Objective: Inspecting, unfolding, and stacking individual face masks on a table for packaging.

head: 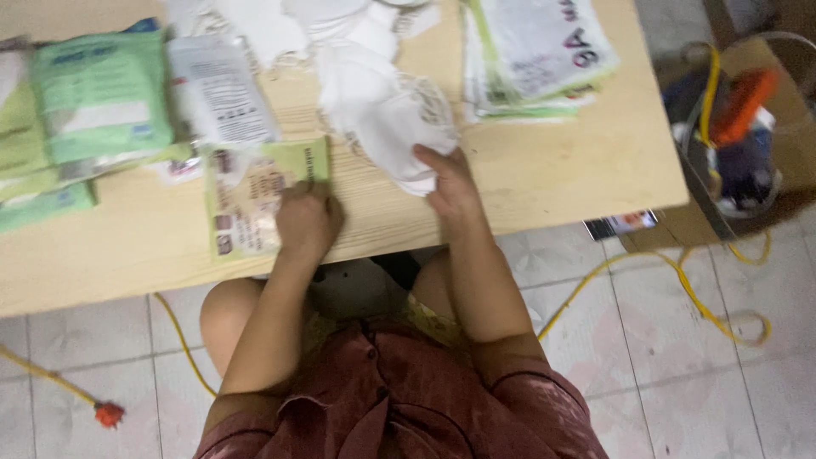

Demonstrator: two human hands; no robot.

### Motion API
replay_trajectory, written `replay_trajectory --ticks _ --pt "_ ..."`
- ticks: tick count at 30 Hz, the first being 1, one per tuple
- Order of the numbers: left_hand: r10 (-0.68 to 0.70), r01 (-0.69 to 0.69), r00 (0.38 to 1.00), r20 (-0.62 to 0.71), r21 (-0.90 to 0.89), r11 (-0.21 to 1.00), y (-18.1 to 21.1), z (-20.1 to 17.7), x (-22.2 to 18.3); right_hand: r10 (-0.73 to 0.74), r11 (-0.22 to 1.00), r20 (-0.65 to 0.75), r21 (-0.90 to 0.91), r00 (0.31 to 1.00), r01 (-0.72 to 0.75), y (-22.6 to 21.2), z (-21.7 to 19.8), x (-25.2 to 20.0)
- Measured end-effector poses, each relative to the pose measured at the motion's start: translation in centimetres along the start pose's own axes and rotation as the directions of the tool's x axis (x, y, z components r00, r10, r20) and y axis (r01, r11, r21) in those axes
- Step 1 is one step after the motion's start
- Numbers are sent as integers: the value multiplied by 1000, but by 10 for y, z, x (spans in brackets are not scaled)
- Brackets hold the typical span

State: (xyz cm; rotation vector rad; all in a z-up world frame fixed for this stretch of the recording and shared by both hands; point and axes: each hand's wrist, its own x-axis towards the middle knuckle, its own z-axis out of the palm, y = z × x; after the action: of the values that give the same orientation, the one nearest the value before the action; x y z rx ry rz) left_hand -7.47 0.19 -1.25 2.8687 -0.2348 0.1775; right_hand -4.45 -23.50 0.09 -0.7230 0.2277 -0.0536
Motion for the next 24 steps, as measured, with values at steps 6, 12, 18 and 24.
replay_trajectory --ticks 6,12,18,24 --pt "-123 164 986 113 -513 843 -44 52 2 -6 1000 -48 -11 999 5 -11 15 -9" --pt "-206 278 961 187 -690 668 -60 43 -2 35 998 -33 -60 999 -37 -15 25 -16" --pt "-261 291 952 161 -747 598 -74 87 -3 105 986 -45 -122 993 -110 -1 33 -25" --pt "-206 208 972 110 -806 554 -48 62 -10 245 910 109 -368 963 -190 86 12 -16"
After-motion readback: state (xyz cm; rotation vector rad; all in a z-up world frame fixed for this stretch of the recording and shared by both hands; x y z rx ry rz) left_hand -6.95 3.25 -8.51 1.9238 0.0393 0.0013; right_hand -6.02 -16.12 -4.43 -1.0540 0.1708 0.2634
